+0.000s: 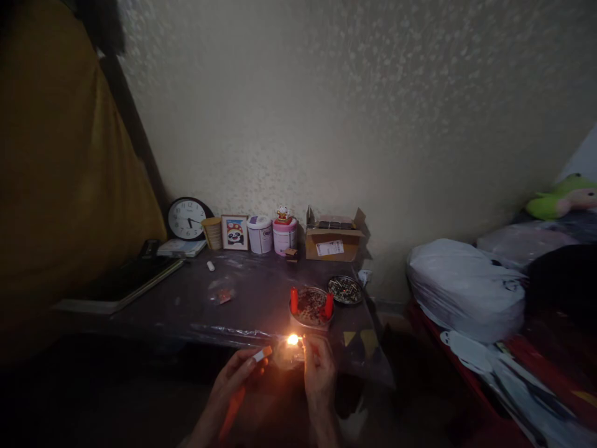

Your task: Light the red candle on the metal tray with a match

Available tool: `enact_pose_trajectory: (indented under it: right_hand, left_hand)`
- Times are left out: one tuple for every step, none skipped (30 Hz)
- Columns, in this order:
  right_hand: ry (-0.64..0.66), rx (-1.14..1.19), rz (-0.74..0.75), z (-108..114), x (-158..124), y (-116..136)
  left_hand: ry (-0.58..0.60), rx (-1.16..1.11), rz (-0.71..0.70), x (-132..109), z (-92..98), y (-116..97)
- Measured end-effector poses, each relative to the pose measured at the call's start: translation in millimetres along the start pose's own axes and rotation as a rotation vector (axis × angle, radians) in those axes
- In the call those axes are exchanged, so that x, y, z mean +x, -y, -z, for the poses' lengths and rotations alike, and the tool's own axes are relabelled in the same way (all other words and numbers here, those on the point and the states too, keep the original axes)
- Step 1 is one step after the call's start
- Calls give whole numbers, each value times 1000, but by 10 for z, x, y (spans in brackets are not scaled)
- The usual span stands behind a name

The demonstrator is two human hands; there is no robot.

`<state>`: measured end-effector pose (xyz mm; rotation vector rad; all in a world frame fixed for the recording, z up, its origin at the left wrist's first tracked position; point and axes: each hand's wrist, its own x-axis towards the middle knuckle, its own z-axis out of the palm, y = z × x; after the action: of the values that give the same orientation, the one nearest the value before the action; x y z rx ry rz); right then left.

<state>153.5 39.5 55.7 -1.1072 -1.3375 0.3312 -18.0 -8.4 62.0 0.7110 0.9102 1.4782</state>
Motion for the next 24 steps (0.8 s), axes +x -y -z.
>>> enact_pose_trajectory:
  right_hand:
    - [-12,15,-34,18,10,-3]
    - [-23,22,-60,36,20,-6]
    - [-30,23,-76,52,29,-10]
    - [-36,22,-87,66,37,-15]
    - [-42,25,-96,77,45,-21]
    - [-47,31,-101,86,52,-26]
    - [-50,38,-106,91,58,-30]
    - [-54,45,-112,94,63,-33]
    - [-60,51,-117,94,68,-34]
    - [-68,58,-122,91,72,-34]
    - [-75,64,-127,87,75,-32]
    - [-80,71,-132,82,78,-29]
    - [-80,79,-137,75,81,-25]
    - [-78,87,-144,66,83,-21]
    - [-77,96,-152,55,86,-18]
    - [-80,104,-164,44,88,-17]
    - [-84,111,-177,32,92,-17]
    - [-89,117,-190,20,96,-19]
    - [-94,124,-203,9,102,-23]
    - [-97,130,-213,0,110,-26]
    - [-96,136,-222,-8,118,-28]
    - [-96,142,-230,-13,128,-29]
    - [-95,146,-238,-16,140,-28]
    - [-95,148,-246,-19,152,-24]
  left_hand:
    - [-21,0,12,11,46,7]
    - [-41,-1,26,25,93,15]
    - [-61,1,36,39,140,26]
    - [-73,5,39,52,184,39]
    - [-80,10,37,61,224,52]
    - [-86,10,36,64,256,63]
    - [-88,8,35,59,279,69]
    - [-92,5,36,44,290,69]
    - [-96,2,40,22,290,61]
    - [-97,2,45,-6,281,45]
    - [-98,2,42,-37,265,24]
    - [-102,4,41,-66,248,0]
    - [-102,5,41,-90,233,-22]
    - [-105,7,42,-105,226,-37]
    - [-102,11,47,-110,230,-43]
    - [-94,16,54,-104,246,-36]
    - [-89,20,65,-88,274,-17]
    - [-75,18,80,-65,311,14]
    - [-64,13,92,-38,352,52]
    - [-59,2,106,-11,393,93]
    - [-40,-7,115,13,430,133]
    - [-32,-15,116,32,460,168]
    - [-18,-18,118,42,482,194]
    - [-3,-15,117,46,496,212]
